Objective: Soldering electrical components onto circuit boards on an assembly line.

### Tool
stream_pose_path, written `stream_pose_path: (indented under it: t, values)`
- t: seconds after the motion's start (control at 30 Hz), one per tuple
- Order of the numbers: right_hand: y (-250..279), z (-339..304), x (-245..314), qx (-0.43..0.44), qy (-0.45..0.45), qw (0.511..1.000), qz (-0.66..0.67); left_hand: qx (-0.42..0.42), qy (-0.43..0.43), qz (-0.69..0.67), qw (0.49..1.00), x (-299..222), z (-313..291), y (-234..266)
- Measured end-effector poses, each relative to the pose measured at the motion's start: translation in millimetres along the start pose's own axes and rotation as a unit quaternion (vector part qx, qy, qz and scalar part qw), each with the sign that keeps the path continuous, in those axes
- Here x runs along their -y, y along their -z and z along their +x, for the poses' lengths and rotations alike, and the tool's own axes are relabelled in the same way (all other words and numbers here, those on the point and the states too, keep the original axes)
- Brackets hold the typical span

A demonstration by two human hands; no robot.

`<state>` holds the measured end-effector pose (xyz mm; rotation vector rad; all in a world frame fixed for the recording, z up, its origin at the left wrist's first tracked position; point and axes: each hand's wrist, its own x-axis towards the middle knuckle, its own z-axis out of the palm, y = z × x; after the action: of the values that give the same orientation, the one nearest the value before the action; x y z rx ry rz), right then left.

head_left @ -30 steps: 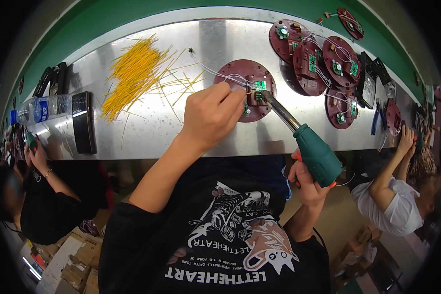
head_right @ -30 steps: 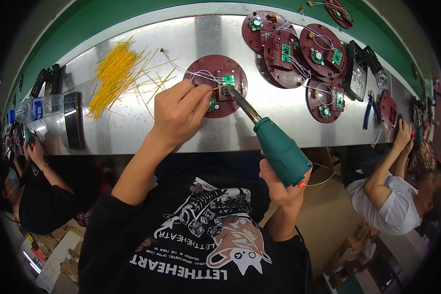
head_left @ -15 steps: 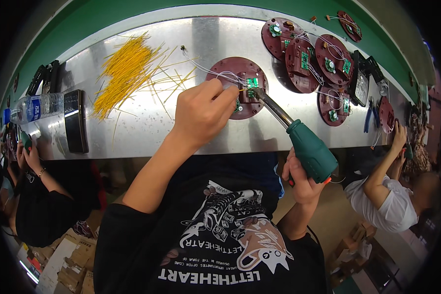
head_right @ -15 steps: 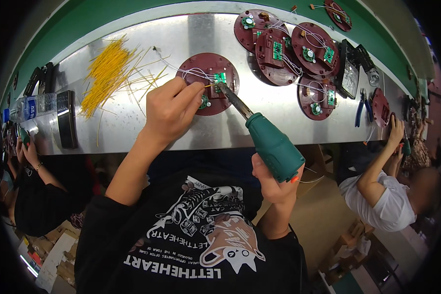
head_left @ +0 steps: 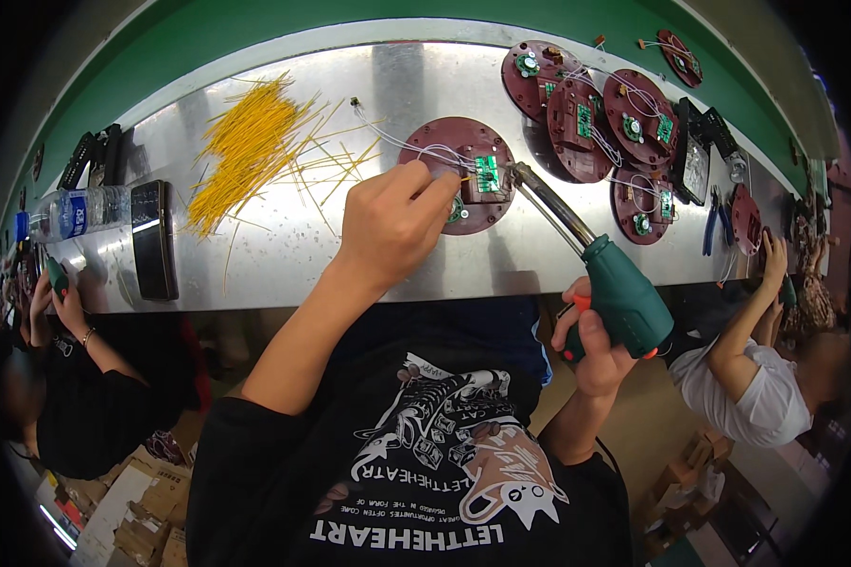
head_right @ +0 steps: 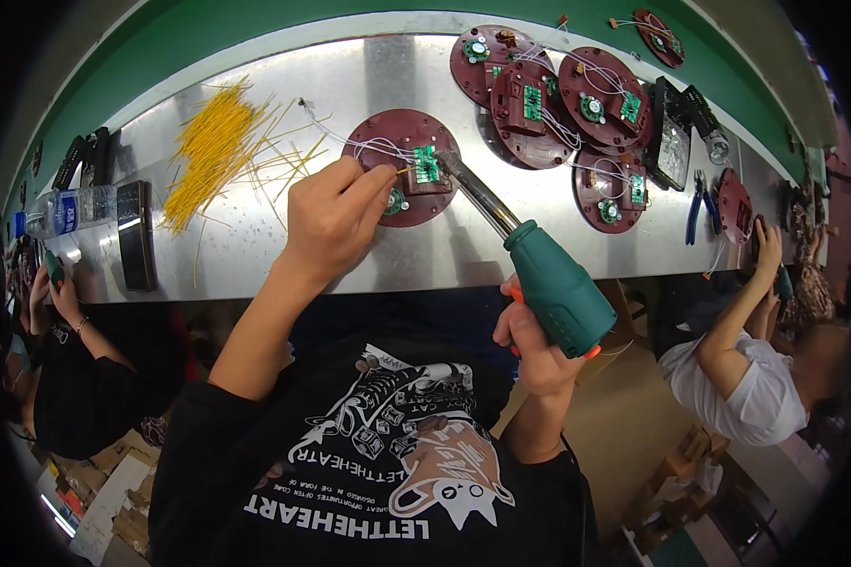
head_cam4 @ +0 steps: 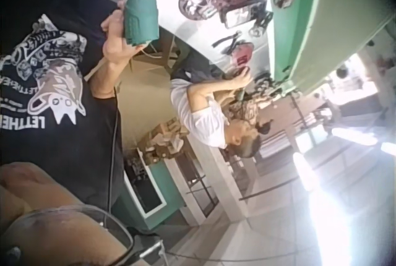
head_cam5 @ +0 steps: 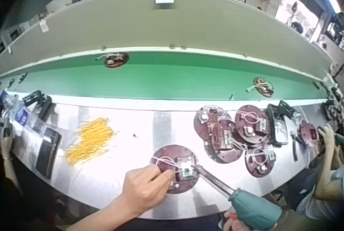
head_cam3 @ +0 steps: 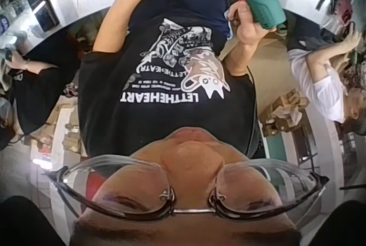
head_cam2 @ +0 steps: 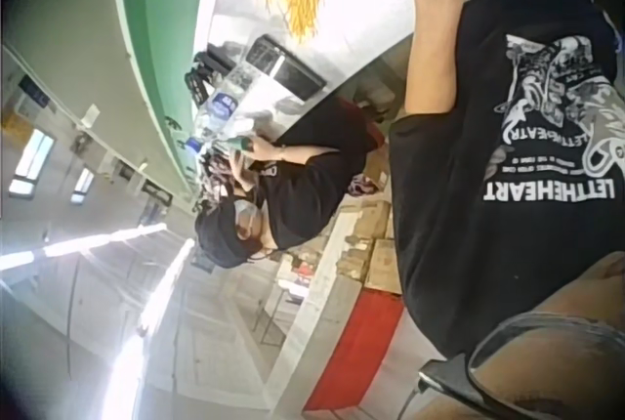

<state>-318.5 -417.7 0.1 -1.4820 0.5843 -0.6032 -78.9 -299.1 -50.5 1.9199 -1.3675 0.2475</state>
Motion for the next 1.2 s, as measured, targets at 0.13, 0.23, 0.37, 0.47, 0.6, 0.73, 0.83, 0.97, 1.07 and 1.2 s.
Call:
stream_pose_path:
  t: [0.13,0.23,0.37,0.47,0.6,0.73,0.83,0.97,1.07,1.2]
  values:
    - [0,1,0,0.004,0.008,1.0,-0.004,-0.02,-0.012,0.014,1.0,0,1,-3]
    - [1,1,0,0.005,0.009,1.0,-0.004,-0.028,-0.012,0.011,0.999,-1,1,-3]
    - [2,-1,0,0.003,0.008,1.0,-0.002,-0.032,-0.007,0.006,0.999,-2,1,-3]
    - [3,-1,0,0.003,0.007,1.0,0.0,-0.034,0.004,-0.001,0.999,-4,-1,-3]
    - [5,-3,-2,0.012,-0.001,1.0,0.004,-0.028,0.035,-0.019,0.999,-5,-2,0]
    - [9,-3,-9,0.034,-0.007,0.999,0.0,-0.016,0.038,-0.031,0.999,-5,0,1]
    - [9,-3,-14,0.057,0.005,0.998,-0.011,-0.018,0.001,-0.018,1.0,-4,1,-1]
    - [6,-2,-16,0.052,-0.001,0.998,-0.021,-0.032,-0.019,0.022,0.999,-2,-1,-5]
    - [5,-1,-14,0.054,0.001,0.999,-0.01,-0.037,-0.024,0.018,0.999,-2,-1,-6]
    - [4,1,-14,0.057,-0.009,0.998,-0.016,0.0,-0.002,0.016,1.0,-5,-1,1]
